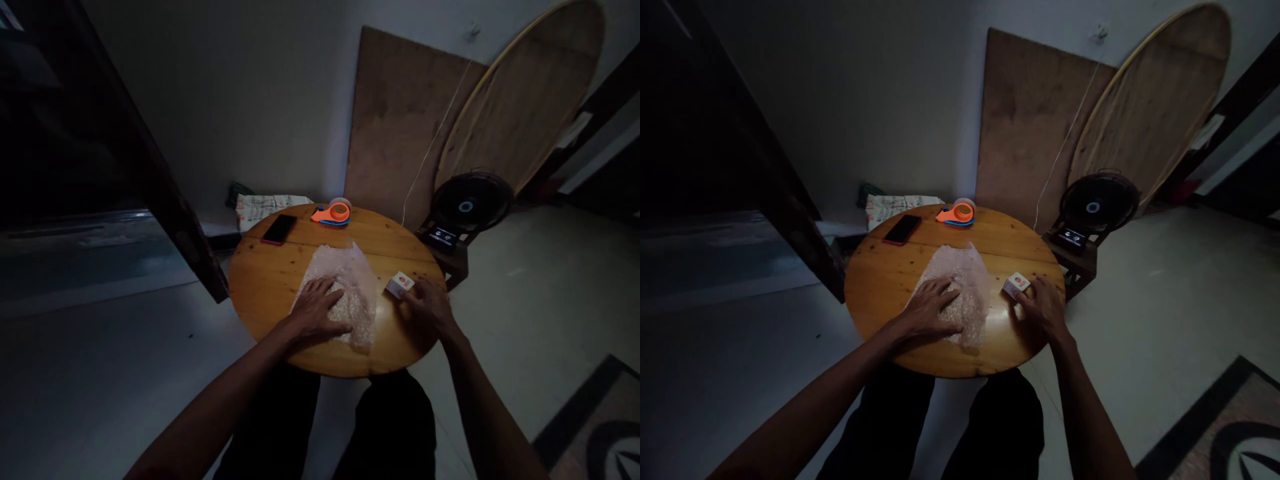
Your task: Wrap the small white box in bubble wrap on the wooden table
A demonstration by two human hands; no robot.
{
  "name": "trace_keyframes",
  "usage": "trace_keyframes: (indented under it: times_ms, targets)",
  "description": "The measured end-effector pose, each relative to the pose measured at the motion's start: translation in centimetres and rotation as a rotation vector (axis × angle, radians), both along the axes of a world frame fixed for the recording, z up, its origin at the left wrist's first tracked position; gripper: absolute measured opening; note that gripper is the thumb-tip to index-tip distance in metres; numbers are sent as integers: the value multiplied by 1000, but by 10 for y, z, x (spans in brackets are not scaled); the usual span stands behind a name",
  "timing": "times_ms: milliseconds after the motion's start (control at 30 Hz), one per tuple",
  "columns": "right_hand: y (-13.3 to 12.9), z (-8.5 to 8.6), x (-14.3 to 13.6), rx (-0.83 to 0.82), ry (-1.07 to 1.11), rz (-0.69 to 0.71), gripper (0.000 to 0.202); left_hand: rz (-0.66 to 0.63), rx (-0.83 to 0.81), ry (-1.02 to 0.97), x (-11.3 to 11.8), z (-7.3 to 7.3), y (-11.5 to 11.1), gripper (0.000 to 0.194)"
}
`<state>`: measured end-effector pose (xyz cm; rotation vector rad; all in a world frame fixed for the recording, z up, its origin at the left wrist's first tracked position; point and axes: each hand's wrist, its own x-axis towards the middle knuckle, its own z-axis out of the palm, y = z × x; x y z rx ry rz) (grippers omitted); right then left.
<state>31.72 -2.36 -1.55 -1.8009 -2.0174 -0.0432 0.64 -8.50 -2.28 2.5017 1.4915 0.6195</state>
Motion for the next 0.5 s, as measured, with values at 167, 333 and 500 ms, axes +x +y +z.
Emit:
trace_keyframes:
  times_ms: [167,333,500]
  targets:
    - [-34,32,-39,286,137,138,39,3,16,12,0,0,0,76]
    - [-65,42,-132,45,117,736,29,-10,-3,8,1,-5,6,67]
    - [-15,14,-142,-25,-68,444,32,-3,-3,15,0,-3,3,77]
